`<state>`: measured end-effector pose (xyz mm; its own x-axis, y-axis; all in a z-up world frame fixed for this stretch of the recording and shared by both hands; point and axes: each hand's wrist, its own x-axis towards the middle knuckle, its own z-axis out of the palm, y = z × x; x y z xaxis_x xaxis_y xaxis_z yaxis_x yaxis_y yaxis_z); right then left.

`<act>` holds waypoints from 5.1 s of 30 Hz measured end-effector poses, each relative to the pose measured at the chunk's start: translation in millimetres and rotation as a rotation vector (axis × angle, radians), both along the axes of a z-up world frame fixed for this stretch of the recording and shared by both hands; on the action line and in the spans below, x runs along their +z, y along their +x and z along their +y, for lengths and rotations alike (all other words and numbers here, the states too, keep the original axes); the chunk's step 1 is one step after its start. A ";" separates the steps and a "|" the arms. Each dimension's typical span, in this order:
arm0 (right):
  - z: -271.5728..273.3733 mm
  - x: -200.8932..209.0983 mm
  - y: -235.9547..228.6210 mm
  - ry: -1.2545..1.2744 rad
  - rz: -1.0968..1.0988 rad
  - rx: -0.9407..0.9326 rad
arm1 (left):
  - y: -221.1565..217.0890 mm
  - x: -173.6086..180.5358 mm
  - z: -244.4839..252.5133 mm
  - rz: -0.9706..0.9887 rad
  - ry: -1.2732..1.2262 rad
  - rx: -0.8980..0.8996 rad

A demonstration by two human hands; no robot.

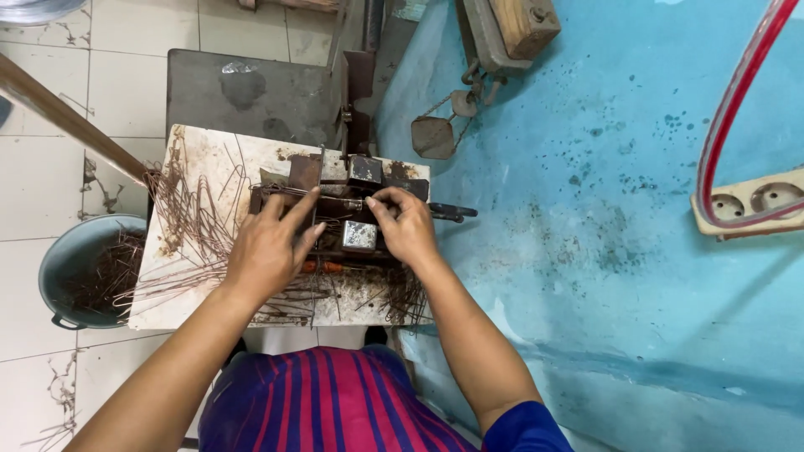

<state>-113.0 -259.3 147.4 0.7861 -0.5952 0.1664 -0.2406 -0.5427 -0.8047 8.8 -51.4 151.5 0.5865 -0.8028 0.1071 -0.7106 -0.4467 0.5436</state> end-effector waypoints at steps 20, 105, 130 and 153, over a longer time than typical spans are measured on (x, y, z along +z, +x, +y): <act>97.4 -0.5 -21.0 -0.295 0.049 0.157 | 25.5 -40.2 -48.8 -0.058 0.235 -0.118; -173.4 -82.3 3.3 -0.155 0.899 0.066 | -60.1 -18.3 -50.4 -0.125 -0.680 -0.673; -166.6 -50.6 6.7 -0.361 0.756 -0.066 | -72.7 -32.2 -52.3 -0.174 -0.790 -0.597; -189.2 -147.5 -10.0 -0.316 1.091 0.187 | -79.6 -66.9 -66.6 -0.233 -0.952 -0.479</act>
